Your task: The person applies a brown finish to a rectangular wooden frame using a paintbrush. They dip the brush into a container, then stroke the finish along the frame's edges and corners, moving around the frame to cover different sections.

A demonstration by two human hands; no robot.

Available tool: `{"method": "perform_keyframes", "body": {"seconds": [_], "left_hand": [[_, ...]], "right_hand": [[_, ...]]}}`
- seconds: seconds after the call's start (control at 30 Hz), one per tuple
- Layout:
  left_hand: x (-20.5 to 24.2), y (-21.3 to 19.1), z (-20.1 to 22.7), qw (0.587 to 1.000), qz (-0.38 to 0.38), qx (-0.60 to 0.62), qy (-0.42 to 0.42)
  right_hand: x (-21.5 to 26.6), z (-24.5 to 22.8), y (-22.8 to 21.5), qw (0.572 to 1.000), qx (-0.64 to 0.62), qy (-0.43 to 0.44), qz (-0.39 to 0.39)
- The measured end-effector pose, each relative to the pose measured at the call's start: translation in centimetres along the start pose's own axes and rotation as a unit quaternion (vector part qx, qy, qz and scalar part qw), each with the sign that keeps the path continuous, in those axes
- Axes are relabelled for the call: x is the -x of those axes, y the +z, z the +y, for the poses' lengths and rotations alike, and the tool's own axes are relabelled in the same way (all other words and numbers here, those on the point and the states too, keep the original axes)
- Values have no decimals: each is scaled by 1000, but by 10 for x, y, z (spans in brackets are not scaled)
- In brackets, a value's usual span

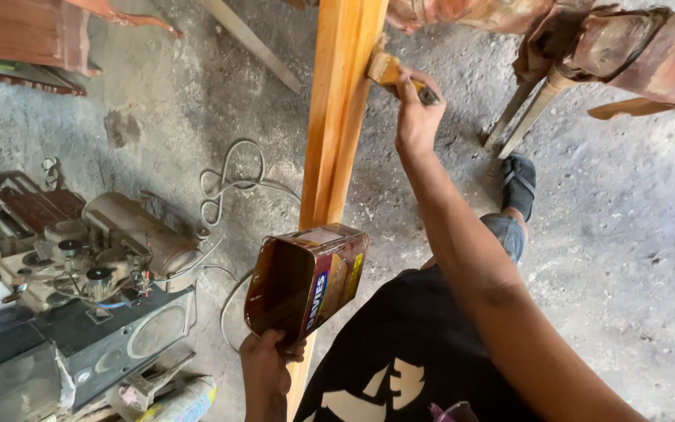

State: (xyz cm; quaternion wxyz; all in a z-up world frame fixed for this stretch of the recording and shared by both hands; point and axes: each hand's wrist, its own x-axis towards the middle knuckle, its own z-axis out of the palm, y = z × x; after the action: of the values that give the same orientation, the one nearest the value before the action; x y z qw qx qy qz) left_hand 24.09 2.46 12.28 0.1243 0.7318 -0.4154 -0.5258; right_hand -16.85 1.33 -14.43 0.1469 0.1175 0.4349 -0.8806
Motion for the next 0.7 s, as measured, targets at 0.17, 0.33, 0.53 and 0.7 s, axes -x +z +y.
{"method": "perform_keyframes", "body": {"seconds": [0.17,0.33,0.53,0.7], "left_hand": [[-5,9,10,1000,15,-13,5],[-8,16,12,1000,-2,-4,13],[-3,20,9,1000,19,15,2],[0,27,16,1000,19,-6,-10]], "right_hand": [[83,-3,-27,967,224,96,-78],[13,-40,-1,941,306,-130,-70],[-99,-85,43,976,148,-137,-80],[-106,-94,30,983,128,7,-135]]}}
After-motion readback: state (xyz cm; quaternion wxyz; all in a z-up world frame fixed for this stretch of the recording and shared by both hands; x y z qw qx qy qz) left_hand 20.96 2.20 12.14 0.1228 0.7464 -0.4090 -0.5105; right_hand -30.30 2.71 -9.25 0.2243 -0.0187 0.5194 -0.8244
